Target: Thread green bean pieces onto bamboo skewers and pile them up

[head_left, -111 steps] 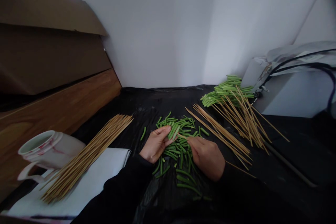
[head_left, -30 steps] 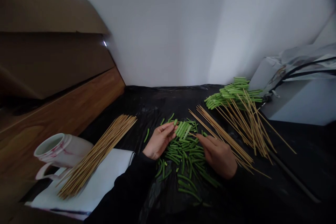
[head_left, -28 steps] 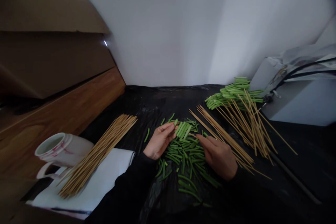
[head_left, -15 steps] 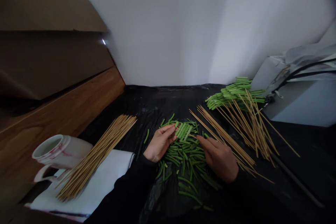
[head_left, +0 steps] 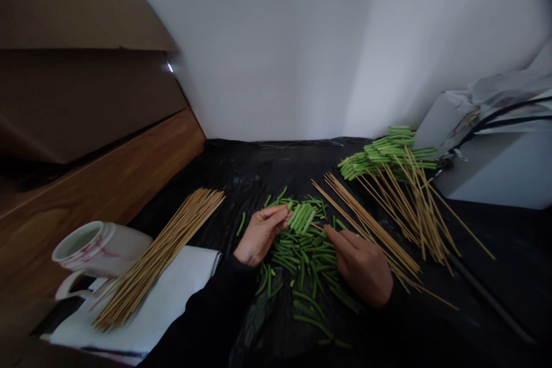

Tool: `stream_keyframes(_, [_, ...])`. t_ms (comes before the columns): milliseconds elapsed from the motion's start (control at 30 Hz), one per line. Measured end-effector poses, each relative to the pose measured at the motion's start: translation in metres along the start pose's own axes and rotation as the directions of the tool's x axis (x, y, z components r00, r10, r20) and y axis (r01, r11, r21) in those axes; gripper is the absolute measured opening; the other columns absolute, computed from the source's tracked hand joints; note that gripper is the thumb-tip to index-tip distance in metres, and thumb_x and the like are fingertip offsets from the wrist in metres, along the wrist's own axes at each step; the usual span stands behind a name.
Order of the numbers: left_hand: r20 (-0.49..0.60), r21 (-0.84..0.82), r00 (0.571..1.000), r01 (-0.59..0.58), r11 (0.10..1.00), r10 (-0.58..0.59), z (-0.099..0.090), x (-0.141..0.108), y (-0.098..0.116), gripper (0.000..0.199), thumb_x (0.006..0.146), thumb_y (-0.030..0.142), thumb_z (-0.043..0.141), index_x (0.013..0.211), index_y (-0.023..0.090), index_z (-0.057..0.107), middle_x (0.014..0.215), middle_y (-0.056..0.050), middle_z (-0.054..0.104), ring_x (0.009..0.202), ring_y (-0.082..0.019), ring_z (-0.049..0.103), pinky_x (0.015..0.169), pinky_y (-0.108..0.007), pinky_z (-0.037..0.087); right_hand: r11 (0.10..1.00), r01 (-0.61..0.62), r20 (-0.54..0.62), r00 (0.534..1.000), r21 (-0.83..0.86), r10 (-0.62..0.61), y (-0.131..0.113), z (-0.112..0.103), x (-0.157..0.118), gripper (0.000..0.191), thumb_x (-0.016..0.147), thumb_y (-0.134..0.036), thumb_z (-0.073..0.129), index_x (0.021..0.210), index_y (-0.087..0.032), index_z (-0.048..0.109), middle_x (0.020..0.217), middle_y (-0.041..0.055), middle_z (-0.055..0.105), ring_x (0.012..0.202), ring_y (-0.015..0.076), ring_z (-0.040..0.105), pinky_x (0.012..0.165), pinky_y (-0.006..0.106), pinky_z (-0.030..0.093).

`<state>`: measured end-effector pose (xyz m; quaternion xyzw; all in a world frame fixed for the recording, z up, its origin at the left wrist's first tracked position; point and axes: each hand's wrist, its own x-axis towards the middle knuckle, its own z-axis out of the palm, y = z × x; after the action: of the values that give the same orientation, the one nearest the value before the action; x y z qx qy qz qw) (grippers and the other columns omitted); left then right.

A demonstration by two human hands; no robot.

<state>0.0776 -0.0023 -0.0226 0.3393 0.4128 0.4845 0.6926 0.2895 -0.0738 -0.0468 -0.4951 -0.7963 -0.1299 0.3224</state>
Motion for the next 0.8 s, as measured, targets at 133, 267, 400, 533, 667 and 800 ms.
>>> stream_keyframes(133, [0.026,0.038,1.000,-0.013,0.999,0.012,-0.0011,-0.0002,-0.0003,0.026,0.065,0.025,0.080,0.087,0.012,0.075,0.083,-0.007,0.073,0.075,-0.012,0.062,0.076,-0.025,0.047,1.000,0.013,-0.011,1.000,0.020,-0.013,-0.0009,-0.0004,-0.0004,0.037,0.085,-0.006,0.042,0.117,-0.012,0.060,0.074,0.0013,0.061,0.062,0.0114,0.055,0.058,0.026,0.039])
stream_keyframes(267, [0.039,0.049,0.999,0.014,0.999,-0.016,-0.0011,-0.0011,-0.0005,0.025,0.066,0.025,0.080,0.087,0.013,0.076,0.085,-0.007,0.072,0.076,-0.012,0.062,0.074,-0.024,0.047,0.999,0.011,-0.005,1.000,0.044,-0.011,-0.0011,0.0005,-0.0015,0.038,0.085,-0.005,0.041,0.118,-0.012,0.059,0.074,0.0016,0.060,0.064,0.0116,0.056,0.060,0.025,0.040])
stream_keyframes(400, [0.037,0.064,0.999,0.034,0.997,-0.036,-0.0015,-0.0017,-0.0002,0.025,0.065,0.027,0.080,0.087,0.014,0.076,0.086,-0.007,0.072,0.076,-0.012,0.062,0.073,-0.024,0.047,0.998,0.010,0.006,1.000,0.057,-0.010,-0.0025,0.0012,-0.0024,0.040,0.085,-0.004,0.041,0.120,-0.012,0.057,0.073,0.0017,0.060,0.065,0.0118,0.057,0.061,0.024,0.041])
stream_keyframes(533, [0.038,0.072,0.998,0.052,0.996,-0.055,-0.0010,-0.0022,-0.0003,0.025,0.064,0.026,0.081,0.086,0.014,0.076,0.086,-0.006,0.072,0.074,-0.011,0.061,0.072,-0.023,0.048,0.998,0.007,-0.002,1.000,0.060,-0.006,-0.0043,0.0014,-0.0029,0.040,0.084,-0.003,0.040,0.119,-0.012,0.058,0.072,0.0023,0.061,0.067,0.0121,0.058,0.061,0.024,0.042])
stream_keyframes(667, [0.023,0.073,0.998,0.057,0.996,-0.059,0.0000,-0.0027,-0.0010,0.024,0.063,0.025,0.081,0.083,0.014,0.076,0.082,-0.004,0.071,0.071,-0.010,0.060,0.069,-0.023,0.048,0.998,0.008,0.000,1.000,0.062,-0.008,-0.0055,0.0026,-0.0042,0.040,0.084,-0.003,0.040,0.119,-0.010,0.057,0.073,0.0034,0.061,0.069,0.0131,0.059,0.064,0.024,0.044])
stream_keyframes(800, [0.035,0.078,0.998,0.057,0.995,-0.060,0.0005,-0.0026,-0.0010,0.024,0.064,0.025,0.081,0.083,0.013,0.075,0.081,-0.004,0.070,0.070,-0.009,0.059,0.068,-0.021,0.048,0.997,0.000,0.001,1.000,0.078,0.000,-0.0057,0.0043,-0.0040,0.040,0.084,-0.003,0.040,0.119,-0.010,0.058,0.075,0.0037,0.062,0.070,0.0135,0.059,0.066,0.024,0.046])
